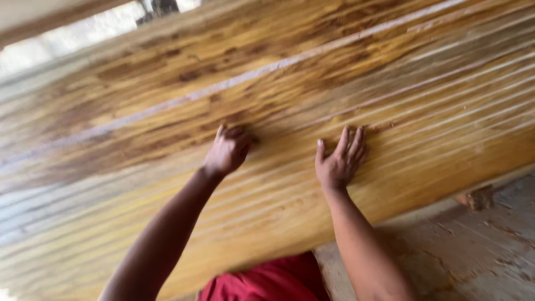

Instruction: The person uses a small metal scraper to remove white residue from the surface of a large wooden panel. They work systematically along the wood grain, scraping off the material while holding the panel with their other hand.

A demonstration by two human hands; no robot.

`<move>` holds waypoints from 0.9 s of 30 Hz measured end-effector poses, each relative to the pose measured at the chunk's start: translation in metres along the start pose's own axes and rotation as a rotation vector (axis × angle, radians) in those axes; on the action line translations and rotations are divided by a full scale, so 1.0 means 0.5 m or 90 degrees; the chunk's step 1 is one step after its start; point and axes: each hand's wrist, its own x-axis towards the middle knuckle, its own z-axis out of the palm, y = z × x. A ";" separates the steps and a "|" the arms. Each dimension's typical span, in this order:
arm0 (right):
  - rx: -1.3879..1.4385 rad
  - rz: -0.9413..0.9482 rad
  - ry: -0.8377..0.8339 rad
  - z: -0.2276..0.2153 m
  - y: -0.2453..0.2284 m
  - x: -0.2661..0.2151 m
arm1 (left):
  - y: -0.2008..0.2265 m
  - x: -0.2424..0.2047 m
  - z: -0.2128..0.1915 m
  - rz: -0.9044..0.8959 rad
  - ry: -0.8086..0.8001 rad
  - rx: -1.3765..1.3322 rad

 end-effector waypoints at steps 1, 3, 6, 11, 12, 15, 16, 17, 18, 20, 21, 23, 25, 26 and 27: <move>0.000 0.001 0.007 0.006 0.004 -0.004 | -0.005 -0.010 0.005 0.001 0.010 0.016; -0.013 -0.001 0.006 0.016 0.001 -0.006 | 0.000 0.012 0.017 -0.007 0.010 0.025; -0.019 -0.003 0.003 0.009 0.004 0.013 | 0.075 0.103 0.063 0.168 0.206 0.038; -0.002 0.000 0.018 0.001 -0.008 0.012 | 0.101 0.144 0.055 0.091 0.085 -0.006; -0.005 0.001 0.015 0.002 -0.003 0.009 | 0.092 0.121 0.047 0.093 0.090 -0.024; -0.010 0.002 -0.002 0.000 0.007 -0.010 | 0.061 0.046 0.027 0.043 0.056 -0.005; -0.007 0.008 0.005 0.007 -0.002 0.003 | 0.047 0.053 0.020 0.039 0.056 0.001; -0.009 0.009 0.015 0.015 -0.010 0.017 | 0.040 0.071 0.020 0.036 0.056 0.006; -0.019 0.006 0.011 0.012 -0.006 0.016 | 0.055 0.078 0.039 0.023 0.051 0.002; -0.024 -0.001 0.006 0.009 0.002 0.009 | 0.084 0.125 0.088 0.059 0.068 -0.021; -0.019 -0.004 0.005 0.006 0.005 0.001 | 0.106 0.153 0.116 0.070 0.081 0.003; -0.010 0.006 0.003 0.007 -0.004 -0.009 | 0.121 0.179 0.134 0.087 0.073 0.035; -0.012 0.001 0.005 0.008 0.005 0.021 | 0.116 0.192 0.124 0.080 0.057 0.041; -0.011 0.001 0.005 0.005 0.001 0.010 | 0.108 0.162 0.106 0.068 0.050 0.042; -0.011 0.002 0.006 0.003 -0.003 0.001 | 0.091 0.126 0.080 0.055 0.042 0.043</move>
